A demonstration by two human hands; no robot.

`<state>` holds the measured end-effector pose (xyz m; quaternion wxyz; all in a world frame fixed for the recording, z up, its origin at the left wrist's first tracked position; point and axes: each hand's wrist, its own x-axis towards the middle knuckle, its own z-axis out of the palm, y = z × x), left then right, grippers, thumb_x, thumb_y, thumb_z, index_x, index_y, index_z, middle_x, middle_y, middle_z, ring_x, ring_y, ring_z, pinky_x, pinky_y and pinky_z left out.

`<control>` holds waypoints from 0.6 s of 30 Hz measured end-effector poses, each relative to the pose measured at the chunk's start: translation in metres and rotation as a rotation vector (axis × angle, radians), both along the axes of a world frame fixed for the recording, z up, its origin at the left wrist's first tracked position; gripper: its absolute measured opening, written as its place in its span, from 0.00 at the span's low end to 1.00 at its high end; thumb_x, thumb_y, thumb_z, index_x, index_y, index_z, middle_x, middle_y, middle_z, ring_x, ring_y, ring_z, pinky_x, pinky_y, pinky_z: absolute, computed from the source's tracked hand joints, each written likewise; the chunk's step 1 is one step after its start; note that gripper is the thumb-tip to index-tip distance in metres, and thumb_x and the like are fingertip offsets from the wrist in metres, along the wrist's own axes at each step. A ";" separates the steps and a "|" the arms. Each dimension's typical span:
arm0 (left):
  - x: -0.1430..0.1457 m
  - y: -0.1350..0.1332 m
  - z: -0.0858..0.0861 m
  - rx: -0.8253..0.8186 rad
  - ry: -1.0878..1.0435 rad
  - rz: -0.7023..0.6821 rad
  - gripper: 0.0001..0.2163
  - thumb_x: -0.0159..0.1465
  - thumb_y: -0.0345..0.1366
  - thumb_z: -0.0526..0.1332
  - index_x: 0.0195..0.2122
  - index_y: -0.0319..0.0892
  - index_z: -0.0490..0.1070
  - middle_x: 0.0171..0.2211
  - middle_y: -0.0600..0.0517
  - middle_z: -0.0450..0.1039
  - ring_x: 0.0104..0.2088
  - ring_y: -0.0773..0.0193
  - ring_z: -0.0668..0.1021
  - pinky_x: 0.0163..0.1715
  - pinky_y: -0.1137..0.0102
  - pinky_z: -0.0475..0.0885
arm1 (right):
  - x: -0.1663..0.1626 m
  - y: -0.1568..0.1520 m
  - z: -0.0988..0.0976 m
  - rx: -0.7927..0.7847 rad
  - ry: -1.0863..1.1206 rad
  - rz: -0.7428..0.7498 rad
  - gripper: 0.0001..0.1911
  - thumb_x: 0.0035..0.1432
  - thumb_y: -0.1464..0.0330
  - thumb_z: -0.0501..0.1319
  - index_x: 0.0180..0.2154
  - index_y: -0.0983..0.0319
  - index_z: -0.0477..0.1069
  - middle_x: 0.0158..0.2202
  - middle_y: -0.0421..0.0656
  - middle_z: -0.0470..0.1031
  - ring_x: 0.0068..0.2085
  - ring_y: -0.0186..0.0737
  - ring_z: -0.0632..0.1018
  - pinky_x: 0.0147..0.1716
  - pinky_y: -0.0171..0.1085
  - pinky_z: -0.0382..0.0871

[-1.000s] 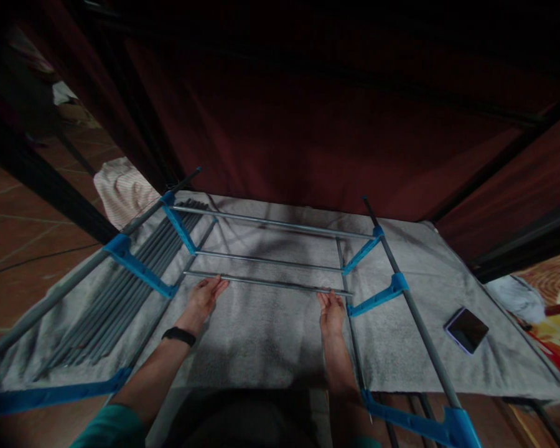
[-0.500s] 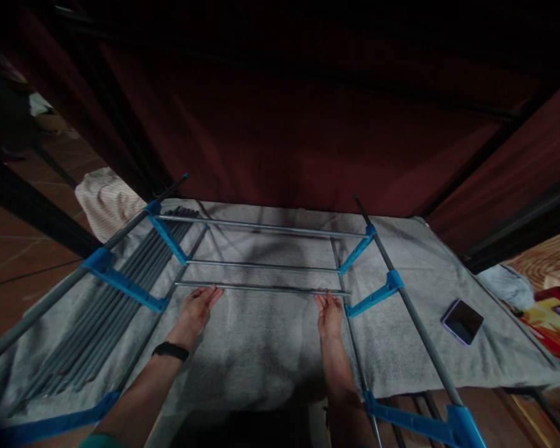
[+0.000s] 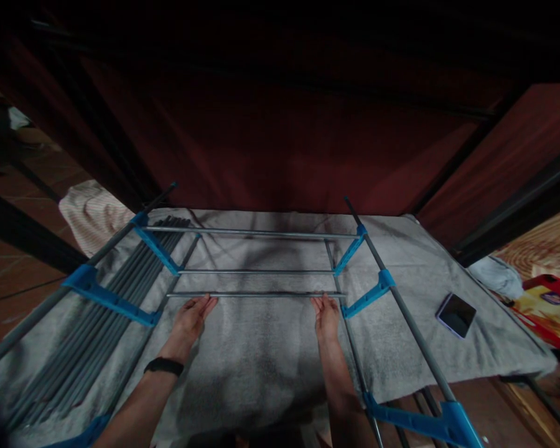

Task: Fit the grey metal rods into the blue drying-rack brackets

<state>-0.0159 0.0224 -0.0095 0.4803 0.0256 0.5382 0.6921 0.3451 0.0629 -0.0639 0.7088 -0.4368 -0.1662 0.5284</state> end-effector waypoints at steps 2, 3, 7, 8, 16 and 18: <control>0.000 0.000 0.001 -0.003 0.001 -0.002 0.12 0.52 0.18 0.67 0.21 0.39 0.69 0.21 0.55 0.72 0.27 0.68 0.79 0.38 0.72 0.80 | 0.000 0.000 0.000 0.000 0.008 0.003 0.11 0.49 0.67 0.70 0.28 0.57 0.67 0.28 0.35 0.79 0.34 0.36 0.83 0.44 0.39 0.80; 0.000 0.001 0.001 -0.002 0.002 -0.003 0.12 0.52 0.18 0.67 0.21 0.39 0.69 0.21 0.55 0.72 0.27 0.68 0.79 0.39 0.72 0.80 | 0.000 0.000 0.000 0.002 0.009 0.007 0.12 0.49 0.66 0.70 0.28 0.57 0.67 0.29 0.35 0.79 0.34 0.36 0.83 0.44 0.38 0.80; -0.001 0.001 0.000 0.005 0.005 -0.012 0.11 0.52 0.18 0.67 0.21 0.40 0.69 0.22 0.55 0.72 0.27 0.67 0.80 0.39 0.71 0.80 | -0.001 0.000 0.001 0.002 0.030 0.015 0.12 0.50 0.66 0.70 0.28 0.57 0.67 0.30 0.36 0.80 0.35 0.36 0.83 0.42 0.37 0.81; -0.001 0.001 0.000 0.008 0.006 -0.014 0.11 0.53 0.19 0.67 0.21 0.40 0.69 0.22 0.54 0.72 0.27 0.67 0.80 0.39 0.71 0.80 | -0.001 0.000 0.001 0.000 0.036 0.014 0.12 0.51 0.66 0.70 0.28 0.57 0.67 0.30 0.36 0.80 0.35 0.35 0.83 0.41 0.37 0.81; 0.000 0.001 -0.008 0.040 0.030 -0.006 0.11 0.54 0.19 0.66 0.23 0.40 0.69 0.23 0.54 0.72 0.28 0.68 0.80 0.41 0.71 0.80 | -0.001 0.001 0.003 0.026 0.044 0.002 0.11 0.51 0.68 0.70 0.27 0.56 0.67 0.28 0.37 0.78 0.33 0.37 0.82 0.38 0.39 0.82; 0.001 0.002 -0.008 0.041 0.036 -0.007 0.11 0.54 0.19 0.67 0.23 0.39 0.69 0.23 0.54 0.72 0.28 0.68 0.80 0.42 0.71 0.79 | -0.001 0.001 0.003 0.034 0.043 0.005 0.11 0.52 0.68 0.70 0.27 0.56 0.67 0.28 0.37 0.78 0.33 0.36 0.82 0.39 0.38 0.82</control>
